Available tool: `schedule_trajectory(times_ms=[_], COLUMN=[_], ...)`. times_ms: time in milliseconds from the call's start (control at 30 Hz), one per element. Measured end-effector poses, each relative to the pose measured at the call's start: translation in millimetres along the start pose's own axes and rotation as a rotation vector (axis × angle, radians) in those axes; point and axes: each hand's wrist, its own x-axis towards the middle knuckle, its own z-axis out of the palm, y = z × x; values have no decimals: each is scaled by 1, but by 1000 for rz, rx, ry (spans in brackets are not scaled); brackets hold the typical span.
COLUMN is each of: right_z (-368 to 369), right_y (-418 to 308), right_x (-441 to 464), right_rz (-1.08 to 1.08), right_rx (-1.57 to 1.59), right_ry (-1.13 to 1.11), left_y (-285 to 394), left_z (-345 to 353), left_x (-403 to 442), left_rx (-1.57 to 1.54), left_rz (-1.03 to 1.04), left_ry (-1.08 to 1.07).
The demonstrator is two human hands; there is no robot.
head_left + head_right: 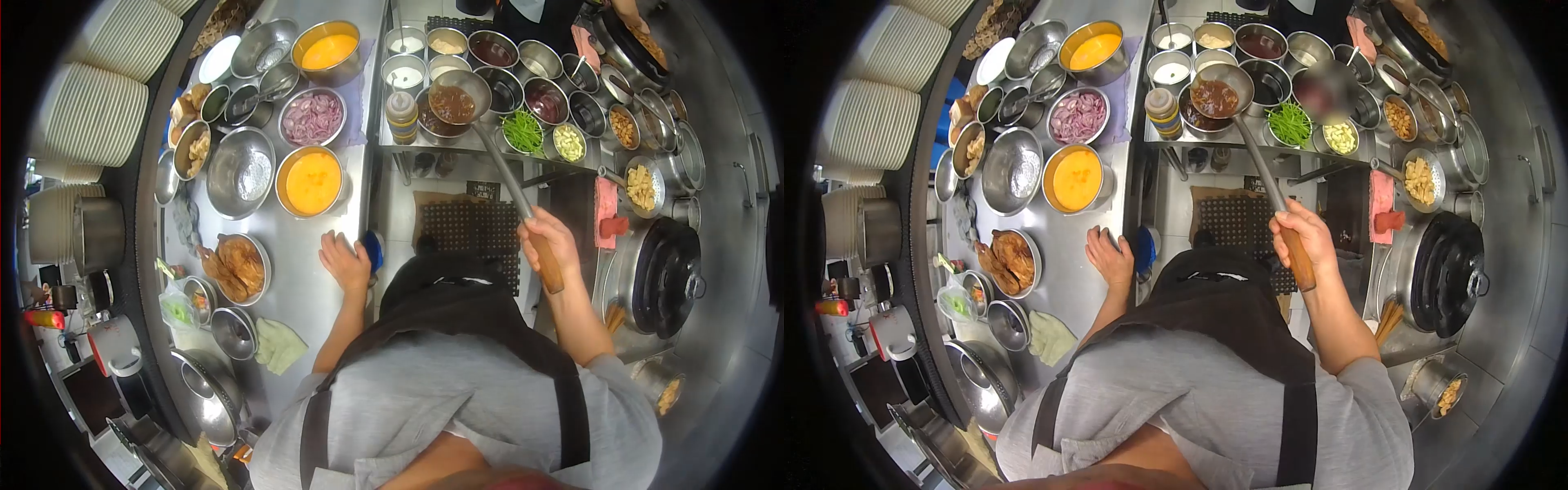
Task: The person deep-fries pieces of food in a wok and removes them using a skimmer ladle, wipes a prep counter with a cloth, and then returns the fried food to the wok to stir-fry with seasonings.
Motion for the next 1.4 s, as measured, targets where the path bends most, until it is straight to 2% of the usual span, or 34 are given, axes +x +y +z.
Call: schedule_trajectory(times_ms=[200, 300, 567, 700, 733, 800, 833, 867, 900, 933, 1000, 1033, 1100, 1133, 1200, 1233, 1300, 1333, 1400], right_z=[-4, -11, -71, -129, -146, -184, -200, -215, -235, -248, -287, -307, -352, -376, -422, -436, -452, -455, -450], right_y=[7, 9, 0, -6, -3, 4, 6, 10, 18, 22, 30, 35, 47, 53, 65, 71, 77, 77, 68], right_x=[1, -5, -105, -187, -209, -249, -268, -286, -301, -314, -331, -333, -330, -333, -342, -341, -345, -349, -354], right_rz=[1, -23, -189, -381, -430, -527, -575, -621, -614, -635, -635, -635, -449, -448, -210, -204, -133, -128, 15], right_rx=[69, 144, 435, 529, 541, 549, 563, 576, 528, 528, 391, 396, -248, -250, -437, -439, -720, -722, -724], right_ry=[-41, -53, -68, -20, 22, 63, 132, 201, 367, 503, 646, 653, 1144, 1147, 1276, 1275, 1440, 1442, 1479], left_y=[6, 4, -22, -21, -9, 22, 36, 50, 65, 83, 124, 149, 199, 222, 260, 281, 313, 322, 328], left_z=[-6, -1, 31, 36, 37, 31, 37, 47, 57, 68, 90, 95, 106, 116, 131, 132, 136, 140, 145], left_x=[0, -1, -11, -2, -3, -10, -16, -24, -29, -33, -42, -46, -55, -60, -63, -67, -73, -76, -82], left_rx=[22, 88, 200, 168, 151, 347, 338, 276, 213, 207, -77, -93, -139, -173, -261, -255, -169, -170, -138], left_rz=[37, 118, 245, 104, 141, 7, 32, 140, 246, 265, 373, 469, 588, 612, 695, 621, 536, 537, 523], left_ry=[10, 113, 208, 18, 12, -122, -121, -29, 60, 58, -199, -265, -364, -396, -498, -570, -646, -651, -748])
